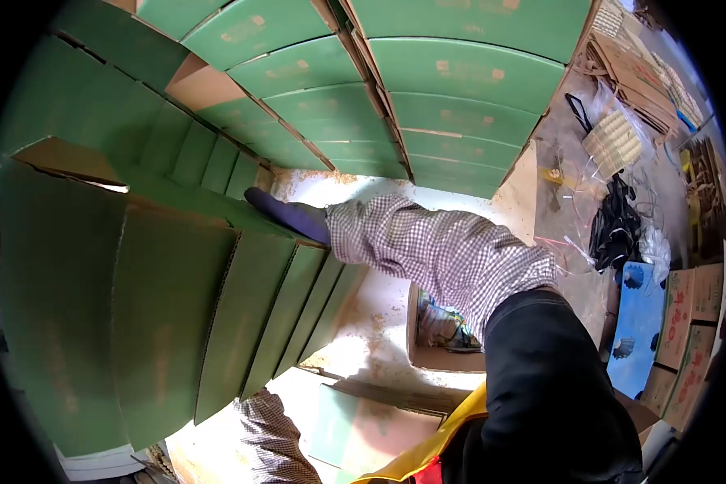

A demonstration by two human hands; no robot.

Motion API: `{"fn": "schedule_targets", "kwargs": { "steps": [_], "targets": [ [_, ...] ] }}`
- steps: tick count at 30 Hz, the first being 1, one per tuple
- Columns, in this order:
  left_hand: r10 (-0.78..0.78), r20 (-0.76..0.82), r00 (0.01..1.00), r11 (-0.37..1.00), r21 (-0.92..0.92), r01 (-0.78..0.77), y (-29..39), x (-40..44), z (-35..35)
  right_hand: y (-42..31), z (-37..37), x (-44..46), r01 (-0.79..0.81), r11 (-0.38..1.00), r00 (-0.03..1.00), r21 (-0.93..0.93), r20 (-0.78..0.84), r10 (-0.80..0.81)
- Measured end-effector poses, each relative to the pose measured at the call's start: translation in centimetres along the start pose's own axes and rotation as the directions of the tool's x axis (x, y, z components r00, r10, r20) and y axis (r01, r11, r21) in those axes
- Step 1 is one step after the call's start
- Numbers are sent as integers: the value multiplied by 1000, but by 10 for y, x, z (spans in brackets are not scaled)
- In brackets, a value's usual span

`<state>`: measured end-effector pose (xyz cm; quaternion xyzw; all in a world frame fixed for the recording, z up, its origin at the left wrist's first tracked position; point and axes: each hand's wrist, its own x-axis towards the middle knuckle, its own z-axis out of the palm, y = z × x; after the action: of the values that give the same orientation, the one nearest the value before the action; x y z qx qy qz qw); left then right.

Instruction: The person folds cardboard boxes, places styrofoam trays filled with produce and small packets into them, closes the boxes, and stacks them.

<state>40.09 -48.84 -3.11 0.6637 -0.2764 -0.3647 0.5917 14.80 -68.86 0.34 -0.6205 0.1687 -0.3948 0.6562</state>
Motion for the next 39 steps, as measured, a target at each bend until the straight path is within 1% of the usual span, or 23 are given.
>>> {"fn": "schedule_targets", "kwargs": {
  "steps": [1, 3, 8, 11, 13, 14, 17, 18, 19, 20, 22, 24, 25, 28, 29, 30, 31, 32, 33, 34, 36, 38, 39],
  "targets": [
    [3, 10, 1000, 1000, 3, -3, 1, 2, 0, -10, 7, -2, -62, 983, 997, 170, -31, 69],
    [8, 24, 1000, 1000, 6, -8, 4, 5, 0, -8, 11, 7, -176, 948, 983, 264, 1, 182],
    [31, 67, 997, 995, 94, -37, 24, 6, -10, -13, 6, -3, -220, 974, 975, -59, -49, 217],
    [162, 71, 984, 907, 382, -177, 39, -45, -56, -51, 16, -36, -176, 933, 981, -313, -135, 139],
    [285, 57, 957, 728, 637, -255, 17, -125, -127, -84, 53, -98, -134, 932, 988, -337, -122, 98],
    [327, 71, 943, 612, 744, -268, -6, -180, -168, -88, 77, -139, -159, 932, 987, -327, -45, 152],
    [30, -193, 981, 501, 852, 152, -86, -352, -263, -57, 151, -261, -257, 810, 849, -527, 277, 449],
    [-75, -276, 958, 424, 861, 281, -99, -414, -281, -32, 177, -290, -237, 750, 825, -618, 280, 491],
    [-298, -291, 909, 341, 857, 386, -93, -444, -279, -3, 200, -310, -201, 686, 865, -700, 203, 460],
    [-370, -212, 905, 401, 842, 361, -104, -467, -278, 27, 219, -322, -285, 689, 847, -667, 162, 506],
    [-176, -112, 978, 377, 910, 172, -145, -493, -274, 34, 250, -346, -327, 465, 779, -823, 44, 626],
    [-211, -31, 977, 226, 971, 79, -136, -495, -277, 44, 241, -363, -331, 555, 779, -763, 111, 618],
    [-230, -3, 973, 78, 997, 22, -116, -489, -263, 43, 225, -369, -344, 591, 768, -730, 143, 624],
    [-41, 64, 997, 201, 978, -55, -126, -494, -272, 34, 213, -380, -279, 588, 749, -760, 211, 628],
    [42, 130, 991, 134, 982, -135, -124, -493, -278, 19, 218, -375, 24, 310, 669, -951, 246, 702],
    [142, 220, 965, 110, 966, -236, -137, -490, -294, 10, 221, -371, 333, -26, 620, -943, 198, 759],
    [108, 229, 967, 121, 963, -242, -141, -491, -305, -3, 222, -373, 476, -21, 570, -879, 291, 769],
    [55, 276, 959, 167, 945, -282, -99, -495, -303, -17, 223, -375, 608, -13, 513, -794, 380, 769],
    [-45, 321, 946, 150, 938, -312, -61, -492, -303, -14, 216, -382, 635, -9, 534, -773, 430, 728],
    [-155, 352, 923, 137, 933, -333, -23, -488, -304, -40, 227, -376, 599, -34, 641, -800, 453, 620],
    [14, 428, 904, 132, 895, -426, 33, -475, -318, -83, 237, -333, 505, 120, 801, -855, 516, 305],
    [-96, 370, 924, 119, 926, -358, 106, -460, -312, -161, 278, -297, 536, 22, 843, -844, 534, -64],
    [-72, 393, 917, 64, 919, -389, 118, -449, -307, -164, 289, -283, 586, 22, 807, -810, 580, -110]
  ]
}}
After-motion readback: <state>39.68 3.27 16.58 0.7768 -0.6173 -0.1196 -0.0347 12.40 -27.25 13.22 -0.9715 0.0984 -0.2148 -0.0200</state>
